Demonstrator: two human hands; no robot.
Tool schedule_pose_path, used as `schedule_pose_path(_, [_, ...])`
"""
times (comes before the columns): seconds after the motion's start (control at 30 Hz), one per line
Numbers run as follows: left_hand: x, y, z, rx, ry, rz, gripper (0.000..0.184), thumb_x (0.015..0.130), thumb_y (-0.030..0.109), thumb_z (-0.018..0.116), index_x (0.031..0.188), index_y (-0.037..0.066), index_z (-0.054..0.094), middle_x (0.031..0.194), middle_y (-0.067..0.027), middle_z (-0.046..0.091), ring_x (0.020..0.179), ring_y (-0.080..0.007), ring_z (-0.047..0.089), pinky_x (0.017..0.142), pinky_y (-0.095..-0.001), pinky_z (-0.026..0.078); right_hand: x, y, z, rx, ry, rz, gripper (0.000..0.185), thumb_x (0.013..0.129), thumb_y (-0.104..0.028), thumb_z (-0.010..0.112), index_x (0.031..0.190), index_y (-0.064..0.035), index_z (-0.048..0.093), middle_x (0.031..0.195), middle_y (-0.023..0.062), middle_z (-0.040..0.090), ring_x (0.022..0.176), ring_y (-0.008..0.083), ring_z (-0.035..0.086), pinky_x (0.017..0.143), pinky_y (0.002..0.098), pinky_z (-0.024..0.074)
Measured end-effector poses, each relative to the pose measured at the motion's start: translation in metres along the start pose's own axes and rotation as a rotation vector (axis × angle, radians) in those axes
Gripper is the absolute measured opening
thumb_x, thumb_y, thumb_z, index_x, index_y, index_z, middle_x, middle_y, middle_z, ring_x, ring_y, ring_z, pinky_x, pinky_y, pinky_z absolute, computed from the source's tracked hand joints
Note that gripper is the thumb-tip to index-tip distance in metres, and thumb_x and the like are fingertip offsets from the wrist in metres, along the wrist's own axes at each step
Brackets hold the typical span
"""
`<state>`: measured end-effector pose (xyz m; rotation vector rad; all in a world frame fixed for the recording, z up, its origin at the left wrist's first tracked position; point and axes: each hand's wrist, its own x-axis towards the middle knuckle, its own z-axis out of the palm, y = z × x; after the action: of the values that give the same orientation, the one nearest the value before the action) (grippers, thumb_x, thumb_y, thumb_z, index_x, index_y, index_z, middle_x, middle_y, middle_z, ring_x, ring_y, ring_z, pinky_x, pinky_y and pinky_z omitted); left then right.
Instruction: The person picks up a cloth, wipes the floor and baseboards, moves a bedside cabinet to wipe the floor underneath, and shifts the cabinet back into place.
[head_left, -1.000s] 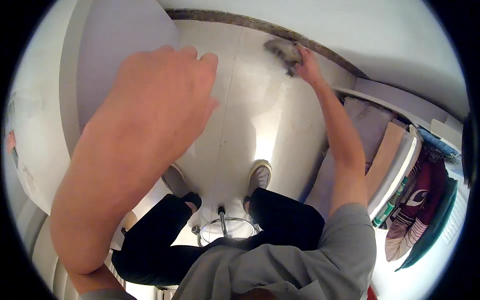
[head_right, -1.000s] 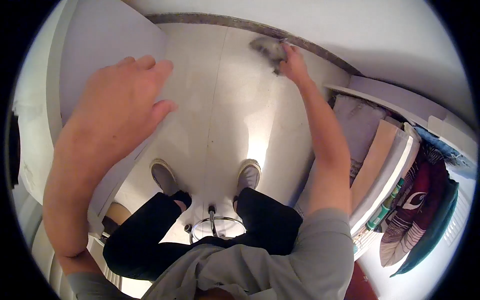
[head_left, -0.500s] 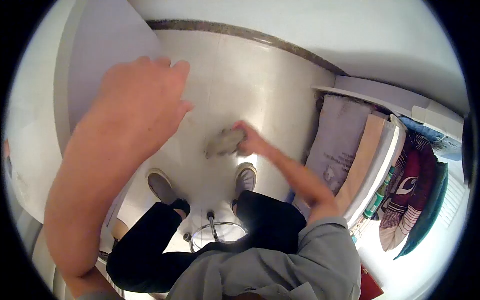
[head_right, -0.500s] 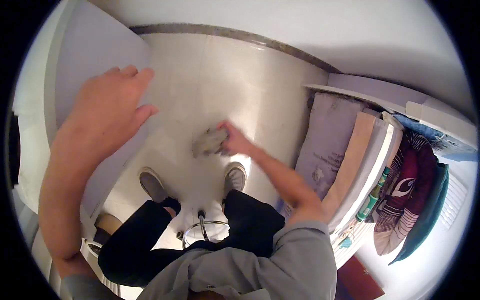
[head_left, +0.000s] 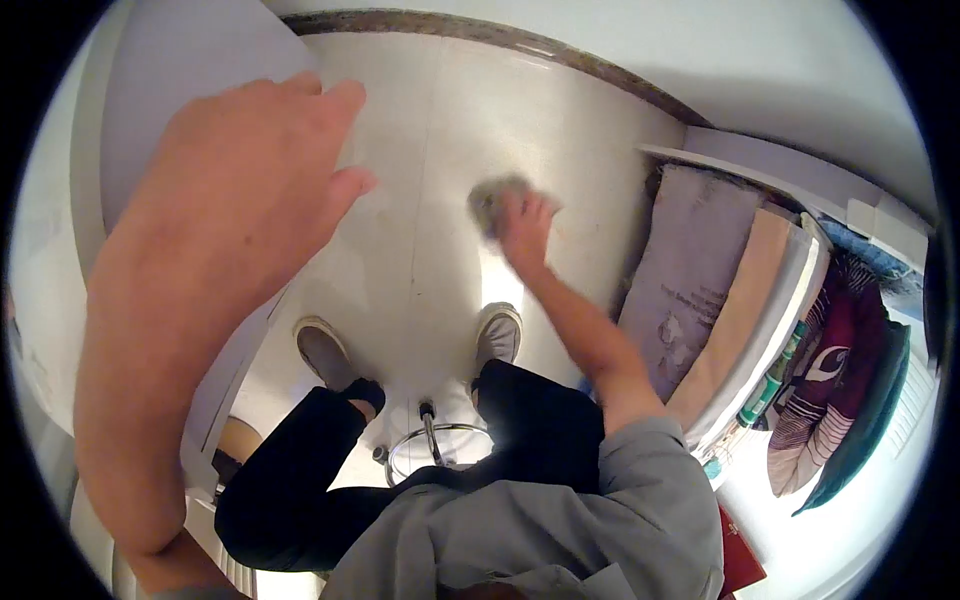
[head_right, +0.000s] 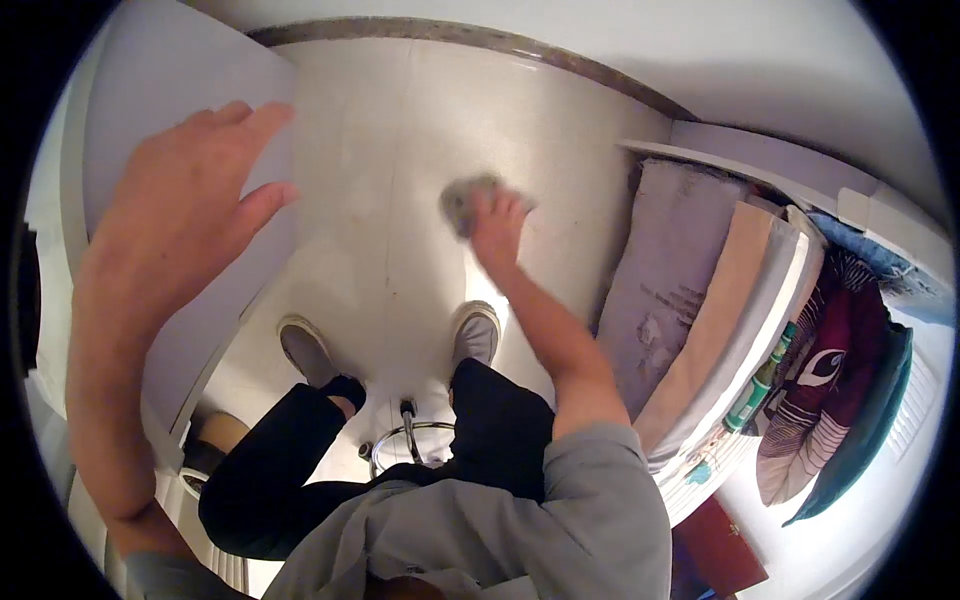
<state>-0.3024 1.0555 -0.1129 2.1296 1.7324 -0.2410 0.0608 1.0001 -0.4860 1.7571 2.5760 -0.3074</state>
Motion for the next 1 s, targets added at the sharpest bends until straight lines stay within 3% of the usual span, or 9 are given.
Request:
schedule_pose_path(0.1, [0.003, 0.011, -0.008, 0.075, -0.086, -0.063, 0.045, 0.088, 0.022, 0.073, 0.126, 0.003, 0.059, 0.108, -0.0174, 0.067, 0.103, -0.0374, 0.064, 0.085, -0.0476, 0.052, -0.062, -0.012, -0.016, 0.284, -0.263, -0.225, 0.061, 0.077, 0.001, 0.065, 0.134, -0.0175, 0.059, 0.134, 0.0160, 0.055, 0.125, 0.0398, 0.052, 0.107, 0.0500, 0.0445])
schedule_pose_path(0.2, [0.002, 0.009, -0.006, 0.063, -0.055, -0.038, 0.046, 0.088, 0.023, 0.073, 0.127, 0.003, 0.059, 0.110, -0.0175, 0.067, 0.103, -0.0378, 0.064, 0.086, -0.0474, 0.052, -0.048, 0.010, -0.050, 1.009, -0.507, 0.081, 0.057, 0.079, 0.002, 0.071, 0.133, -0.0128, 0.057, 0.134, 0.0129, 0.056, 0.125, 0.0278, 0.055, 0.108, 0.0396, 0.0445])
schedule_pose_path(0.27, [0.003, 0.008, -0.005, 0.073, -0.056, -0.033, 0.047, 0.088, 0.023, 0.073, 0.129, 0.003, 0.058, 0.110, -0.0176, 0.067, 0.104, -0.0380, 0.064, 0.087, -0.0471, 0.052, -0.016, 0.052, -0.074, 0.771, -0.455, 0.111, 0.059, 0.080, -0.007, 0.076, 0.134, -0.0116, 0.052, 0.128, 0.0075, 0.058, 0.095, 0.0187, 0.063, 0.083, 0.0356, 0.0548])
schedule_pose_path(0.43, [-0.002, -0.005, 0.005, 0.056, 0.013, 0.059, 0.049, 0.089, 0.023, 0.071, 0.132, 0.004, 0.057, 0.112, -0.0187, 0.067, 0.105, -0.0386, 0.063, 0.089, -0.0464, 0.052, 0.059, 0.135, -0.079, 0.969, -0.417, 0.545, 0.069, 0.078, -0.020, 0.083, 0.137, -0.0065, 0.049, 0.130, 0.0162, 0.056, 0.112, 0.0278, 0.063, 0.091, 0.0413, 0.0544])
schedule_pose_path(0.5, [-0.002, -0.004, 0.004, 0.083, 0.052, 0.091, 0.048, 0.090, 0.023, 0.069, 0.132, 0.003, 0.057, 0.113, -0.0193, 0.066, 0.106, -0.0391, 0.063, 0.089, -0.0468, 0.051, 0.062, 0.138, -0.026, 0.144, 0.042, 0.481, 0.069, 0.081, -0.029, 0.081, 0.139, -0.0073, 0.049, 0.141, 0.0200, 0.048, 0.121, 0.0369, 0.056, 0.098, 0.0483, 0.0506])
schedule_pose_path(0.57, [0.000, -0.006, 0.005, 0.082, 0.046, 0.092, 0.048, 0.091, 0.024, 0.069, 0.132, 0.003, 0.057, 0.113, -0.0195, 0.066, 0.105, -0.0393, 0.063, 0.089, -0.0471, 0.051, 0.043, 0.058, -0.019, -0.088, 0.000, 0.334, 0.070, 0.083, -0.036, 0.079, 0.141, -0.0101, 0.049, 0.148, 0.0218, 0.043, 0.123, 0.0430, 0.050, 0.103, 0.0535, 0.0457])
schedule_pose_path(0.67, [0.000, -0.005, 0.005, 0.060, 0.012, 0.072, 0.048, 0.090, 0.024, 0.068, 0.131, 0.003, 0.057, 0.110, -0.0197, 0.066, 0.103, -0.0396, 0.063, 0.088, -0.0477, 0.051, -0.011, -0.029, 0.009, 0.226, -0.070, -0.243, 0.044, 0.084, -0.007, 0.060, 0.128, -0.0112, 0.061, 0.125, 0.0172, 0.058, 0.110, 0.0394, 0.056, 0.097, 0.0500, 0.0504])
schedule_pose_path(0.8, [0.003, 0.002, -0.002, 0.036, -0.015, -0.011, 0.046, 0.089, 0.024, 0.069, 0.129, 0.002, 0.059, 0.106, -0.0190, 0.066, 0.100, -0.0399, 0.063, 0.087, -0.0482, 0.050, -0.056, -0.084, -0.007, 0.499, -0.522, -0.589, 0.044, 0.077, -0.009, 0.070, 0.120, -0.0127, 0.066, 0.122, 0.0123, 0.061, 0.117, 0.0349, 0.058, 0.095, 0.0477, 0.0542])
schedule_pose_path(1.0, [-0.007, -0.011, 0.010, 0.004, 0.175, 0.185, 0.044, 0.088, 0.024, 0.069, 0.125, 0.002, 0.061, 0.105, -0.0186, 0.067, 0.101, -0.0398, 0.064, 0.088, -0.0477, 0.051, -0.006, -0.007, -0.052, 0.288, -0.517, -0.115, 0.051, 0.072, -0.022, 0.081, 0.119, -0.0090, 0.065, 0.114, 0.0130, 0.064, 0.108, 0.0341, 0.063, 0.088, 0.0469, 0.0555])
